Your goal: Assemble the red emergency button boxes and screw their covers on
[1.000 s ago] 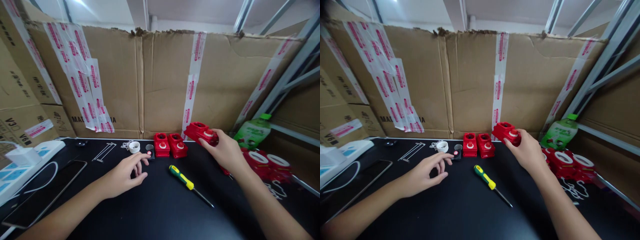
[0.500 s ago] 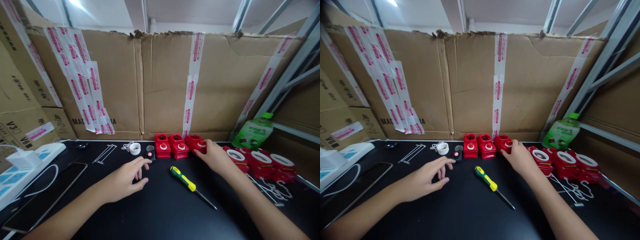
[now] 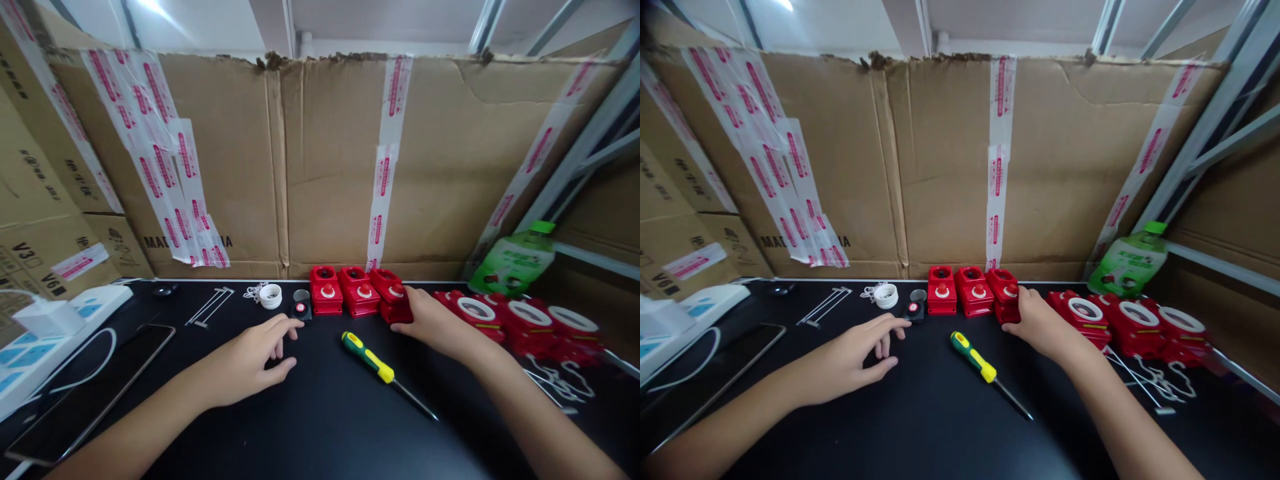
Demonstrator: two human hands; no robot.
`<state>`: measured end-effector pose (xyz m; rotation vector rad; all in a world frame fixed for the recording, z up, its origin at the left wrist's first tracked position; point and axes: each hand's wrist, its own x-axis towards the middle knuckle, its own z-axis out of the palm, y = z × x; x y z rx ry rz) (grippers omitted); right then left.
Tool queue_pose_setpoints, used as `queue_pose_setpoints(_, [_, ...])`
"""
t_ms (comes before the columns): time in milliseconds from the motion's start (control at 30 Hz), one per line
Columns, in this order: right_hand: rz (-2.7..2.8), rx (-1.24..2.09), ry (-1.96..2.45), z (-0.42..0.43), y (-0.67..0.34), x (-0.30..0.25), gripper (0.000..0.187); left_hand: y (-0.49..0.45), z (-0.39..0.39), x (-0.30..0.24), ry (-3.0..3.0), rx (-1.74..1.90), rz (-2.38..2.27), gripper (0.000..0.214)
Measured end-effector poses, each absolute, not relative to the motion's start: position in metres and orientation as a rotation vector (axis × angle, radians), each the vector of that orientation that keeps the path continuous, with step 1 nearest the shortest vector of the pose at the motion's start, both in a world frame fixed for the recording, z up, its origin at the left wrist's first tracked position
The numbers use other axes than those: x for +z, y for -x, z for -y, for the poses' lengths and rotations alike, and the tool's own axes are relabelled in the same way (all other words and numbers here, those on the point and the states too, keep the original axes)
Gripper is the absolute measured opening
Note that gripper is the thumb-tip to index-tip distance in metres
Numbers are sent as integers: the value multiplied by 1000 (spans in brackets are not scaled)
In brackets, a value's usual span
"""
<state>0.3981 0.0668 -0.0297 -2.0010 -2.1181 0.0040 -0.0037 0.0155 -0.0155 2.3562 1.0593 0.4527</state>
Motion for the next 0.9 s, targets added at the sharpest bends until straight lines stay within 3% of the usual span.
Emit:
queue_pose_setpoints(200, [2193, -46, 2034, -73, -407, -33, 37, 5, -17, -18, -2357, 441, -1069, 52])
queue_pose_setpoints(400, [2163, -127, 2046, -81, -409, -38, 38, 6, -19, -22, -2357, 461, -1055, 48])
queue_pose_setpoints(700, [2128, -209, 1990, -76, -398, -32, 37, 7, -24, -22, -2413, 473, -1017, 20])
queue_pose_setpoints(900, [2010, -286, 1992, -58, -393, -9, 30, 7, -26, -24, -2444, 501, -1040, 18])
